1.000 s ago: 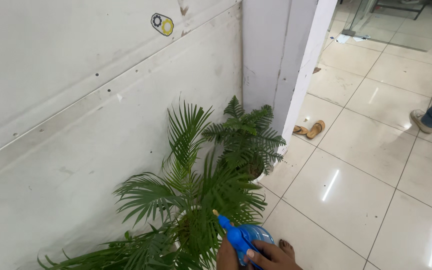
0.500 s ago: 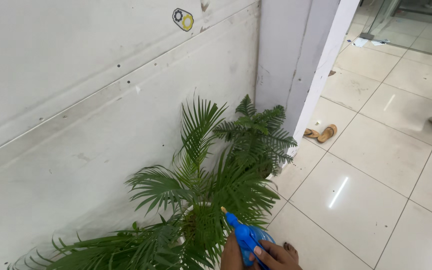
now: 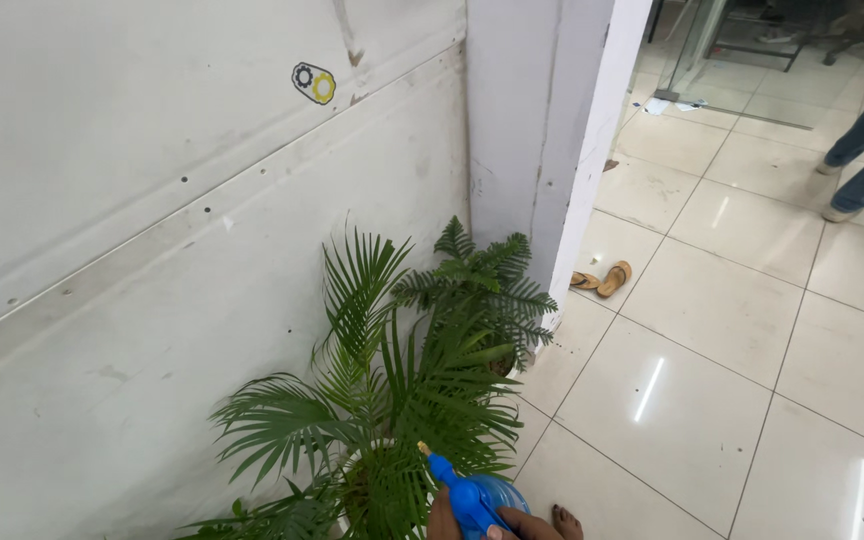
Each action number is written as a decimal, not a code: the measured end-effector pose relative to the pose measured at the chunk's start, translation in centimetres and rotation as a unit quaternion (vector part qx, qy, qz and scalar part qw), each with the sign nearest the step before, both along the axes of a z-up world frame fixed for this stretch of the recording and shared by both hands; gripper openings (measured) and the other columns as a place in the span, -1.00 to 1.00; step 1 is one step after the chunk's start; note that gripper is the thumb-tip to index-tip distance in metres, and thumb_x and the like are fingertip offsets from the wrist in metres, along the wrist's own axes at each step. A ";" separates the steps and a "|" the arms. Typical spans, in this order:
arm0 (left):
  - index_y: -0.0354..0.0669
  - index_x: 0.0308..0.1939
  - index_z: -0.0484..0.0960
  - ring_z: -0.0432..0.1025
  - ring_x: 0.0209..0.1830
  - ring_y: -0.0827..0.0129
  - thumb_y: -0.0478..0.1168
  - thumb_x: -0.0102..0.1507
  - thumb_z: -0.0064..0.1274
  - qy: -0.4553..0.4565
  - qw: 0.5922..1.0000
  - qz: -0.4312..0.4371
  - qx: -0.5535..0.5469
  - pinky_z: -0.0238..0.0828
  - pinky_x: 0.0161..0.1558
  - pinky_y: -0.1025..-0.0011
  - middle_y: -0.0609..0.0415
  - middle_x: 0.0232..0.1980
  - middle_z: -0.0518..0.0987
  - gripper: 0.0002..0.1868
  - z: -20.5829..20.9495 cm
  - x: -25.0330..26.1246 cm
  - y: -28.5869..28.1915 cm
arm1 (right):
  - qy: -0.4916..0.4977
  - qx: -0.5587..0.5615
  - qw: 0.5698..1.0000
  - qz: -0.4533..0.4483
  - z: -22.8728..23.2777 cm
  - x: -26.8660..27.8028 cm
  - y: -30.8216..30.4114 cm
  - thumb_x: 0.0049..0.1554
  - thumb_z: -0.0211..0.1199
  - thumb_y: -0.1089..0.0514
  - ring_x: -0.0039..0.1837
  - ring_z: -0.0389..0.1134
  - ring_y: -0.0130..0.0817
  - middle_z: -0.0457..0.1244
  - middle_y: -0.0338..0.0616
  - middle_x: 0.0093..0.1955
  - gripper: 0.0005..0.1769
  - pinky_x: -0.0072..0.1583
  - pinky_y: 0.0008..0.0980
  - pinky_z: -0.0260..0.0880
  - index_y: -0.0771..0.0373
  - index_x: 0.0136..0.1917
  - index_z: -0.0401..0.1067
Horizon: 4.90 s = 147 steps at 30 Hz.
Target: The person uses a blue spray bottle to mist water onto several potted plants lined against a white wall. They move along the row, spraying each plant's leaves and soil, and occasionally pump the bottle to build pressure.
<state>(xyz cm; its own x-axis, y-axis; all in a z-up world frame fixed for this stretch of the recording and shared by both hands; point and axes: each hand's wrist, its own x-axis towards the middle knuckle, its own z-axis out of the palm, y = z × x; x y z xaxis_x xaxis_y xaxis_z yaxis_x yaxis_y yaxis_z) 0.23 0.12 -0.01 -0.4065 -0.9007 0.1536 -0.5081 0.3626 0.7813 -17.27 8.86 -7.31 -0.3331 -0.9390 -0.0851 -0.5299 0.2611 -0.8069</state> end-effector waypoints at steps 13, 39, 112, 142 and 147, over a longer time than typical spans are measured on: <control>-0.17 0.49 0.06 0.30 0.36 -0.16 0.02 -0.13 0.50 -0.026 0.999 -0.003 0.019 0.22 0.30 -0.03 -0.31 0.33 0.37 0.25 0.1 1.0 0.2 | -0.055 0.025 0.998 0.016 0.1 1.7 -0.7 0.06 0.31 -0.22 0.04 0.46 -0.43 0.47 -0.27 -0.15 -0.50 0.38 -0.11 -0.03 0.12 0.12 0.61; -0.14 0.56 -0.06 0.25 0.43 -0.14 0.07 -0.11 0.50 -0.095 0.994 0.021 0.042 0.16 0.35 -0.05 -0.33 0.40 0.32 0.34 2.0 -0.3 2.2 | -0.391 0.126 0.910 -0.054 4.5 0.1 -1.8 0.12 0.33 -0.07 -0.17 0.42 -0.29 0.41 0.00 -0.25 -0.54 0.00 -0.33 0.42 0.39 0.06 0.55; -0.18 0.44 0.12 0.04 0.56 0.09 0.07 -0.17 0.52 -0.127 0.988 0.079 0.047 -0.35 0.43 -0.33 -0.08 0.45 0.27 0.24 12.4 19.7 18.0 | -0.380 0.060 0.917 0.110 21.6 21.3 13.0 0.24 0.12 -0.07 -0.31 0.20 -0.44 0.22 -0.21 -0.37 -0.59 -0.18 -0.43 0.19 0.34 -0.16 0.47; 0.01 0.53 0.00 -0.03 0.63 0.19 0.06 -0.18 0.50 -0.160 0.973 0.074 0.146 -0.59 0.46 -0.43 0.08 0.53 0.21 0.33 12.9 19.2 21.4 | -0.391 0.090 0.907 0.130 18.9 19.7 16.0 0.25 0.12 -0.10 -0.29 0.24 -0.41 0.22 -0.15 -0.41 -0.56 -0.14 -0.42 0.26 0.34 -0.13 0.49; 0.08 0.56 -0.05 -0.08 0.64 0.18 0.03 -0.18 0.51 -0.159 0.972 0.108 0.132 -0.58 0.46 -0.42 0.06 0.52 0.20 0.37 11.9 19.0 22.1 | -0.370 0.090 0.907 0.178 20.3 19.4 15.7 0.27 0.06 -0.12 -0.26 0.27 -0.43 0.25 -0.20 -0.38 -0.53 -0.11 -0.44 0.28 0.34 -0.11 0.50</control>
<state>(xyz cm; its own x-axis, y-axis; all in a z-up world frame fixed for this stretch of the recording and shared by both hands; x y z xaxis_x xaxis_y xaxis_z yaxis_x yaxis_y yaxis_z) 19.23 22.23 11.88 -0.1928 -0.9612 -0.1974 -0.7811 0.0286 0.6237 2.12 24.60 13.01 0.2000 -0.9244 -0.3249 0.0621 0.3429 -0.9373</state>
